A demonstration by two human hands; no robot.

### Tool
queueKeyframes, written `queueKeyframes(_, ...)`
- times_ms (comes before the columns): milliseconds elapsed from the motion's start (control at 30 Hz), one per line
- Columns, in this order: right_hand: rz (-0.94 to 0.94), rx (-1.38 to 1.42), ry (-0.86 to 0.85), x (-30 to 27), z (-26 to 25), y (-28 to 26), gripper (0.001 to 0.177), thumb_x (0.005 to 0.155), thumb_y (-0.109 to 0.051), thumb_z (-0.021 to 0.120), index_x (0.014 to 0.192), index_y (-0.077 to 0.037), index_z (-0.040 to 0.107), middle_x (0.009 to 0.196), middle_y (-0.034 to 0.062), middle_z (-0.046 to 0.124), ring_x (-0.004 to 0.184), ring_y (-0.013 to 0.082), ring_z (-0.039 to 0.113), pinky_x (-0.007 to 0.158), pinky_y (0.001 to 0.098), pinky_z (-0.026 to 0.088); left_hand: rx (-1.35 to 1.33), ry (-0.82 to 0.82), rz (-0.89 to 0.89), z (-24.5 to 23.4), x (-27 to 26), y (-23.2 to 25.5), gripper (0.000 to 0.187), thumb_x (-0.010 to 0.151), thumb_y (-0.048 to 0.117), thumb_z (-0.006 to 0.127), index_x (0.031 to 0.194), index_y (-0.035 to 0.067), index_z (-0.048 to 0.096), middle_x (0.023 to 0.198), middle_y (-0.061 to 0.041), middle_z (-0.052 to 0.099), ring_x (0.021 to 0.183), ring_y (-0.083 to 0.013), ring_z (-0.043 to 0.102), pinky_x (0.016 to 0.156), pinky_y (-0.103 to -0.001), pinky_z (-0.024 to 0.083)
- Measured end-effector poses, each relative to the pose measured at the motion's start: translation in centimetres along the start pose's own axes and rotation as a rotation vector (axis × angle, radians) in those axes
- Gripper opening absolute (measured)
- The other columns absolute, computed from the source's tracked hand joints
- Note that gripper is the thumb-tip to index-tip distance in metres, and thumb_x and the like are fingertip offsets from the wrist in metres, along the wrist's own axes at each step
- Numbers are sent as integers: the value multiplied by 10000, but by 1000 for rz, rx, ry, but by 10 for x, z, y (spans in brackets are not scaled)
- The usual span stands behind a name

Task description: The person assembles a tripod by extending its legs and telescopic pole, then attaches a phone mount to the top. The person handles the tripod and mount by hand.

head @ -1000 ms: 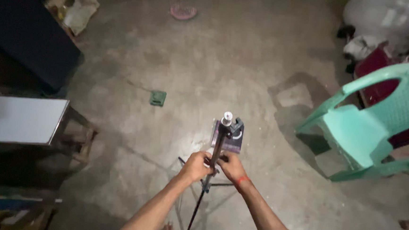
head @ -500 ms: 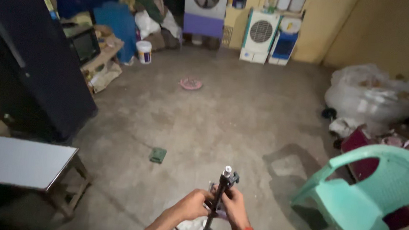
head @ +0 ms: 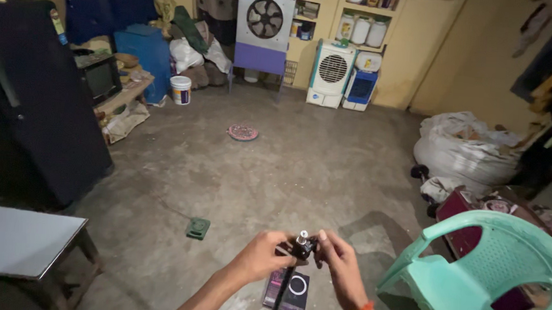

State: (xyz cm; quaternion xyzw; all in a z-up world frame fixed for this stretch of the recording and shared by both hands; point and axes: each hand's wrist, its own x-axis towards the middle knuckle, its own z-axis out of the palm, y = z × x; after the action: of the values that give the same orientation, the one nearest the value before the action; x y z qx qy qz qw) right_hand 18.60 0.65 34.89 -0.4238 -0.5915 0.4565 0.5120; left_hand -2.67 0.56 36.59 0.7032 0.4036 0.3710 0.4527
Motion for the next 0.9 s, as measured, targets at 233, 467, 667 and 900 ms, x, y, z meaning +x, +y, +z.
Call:
queueKeyframes(233, 294, -212, 27, 6, 5, -26, 484, 975, -443, 675, 940, 40, 681, 655, -20, 508, 558, 95, 430, 480, 271, 315, -169, -41, 120, -10, -8, 16, 360, 833, 142, 808, 1162, 41, 704, 1022, -66, 775, 928, -134, 754, 831, -303, 620)
queueKeyframes(467, 494, -843, 14, 27, 9, -38, 682, 877, -673, 564, 751, -23, 729, 584, 77, 591, 545, 156, 576, 517, 326, 435, -80, 119, 267, -15, -15, 25, 227, 887, 114, 752, 1092, 19, 733, 996, -73, 740, 889, -185, 774, 776, -320, 630)
queueKeyframes(667, 582, -923, 0, 35, 12, -55, 650, 855, -617, 622, 649, -5, 694, 549, 54, 577, 482, 181, 538, 463, 366, 394, -38, 205, 317, -17, -22, 36, 170, 884, 99, 753, 1026, 8, 739, 947, -110, 729, 825, -235, 770, 728, -334, 593)
queueKeyframes(900, 525, -696, -241, 31, 19, -70, 513, 1022, -417, 554, 782, 27, 644, 577, 19, 542, 484, 141, 515, 442, 312, 391, 6, 255, 248, -22, -25, 42, 163, 851, 120, 781, 956, 4, 735, 863, -108, 724, 768, -243, 752, 686, -348, 564)
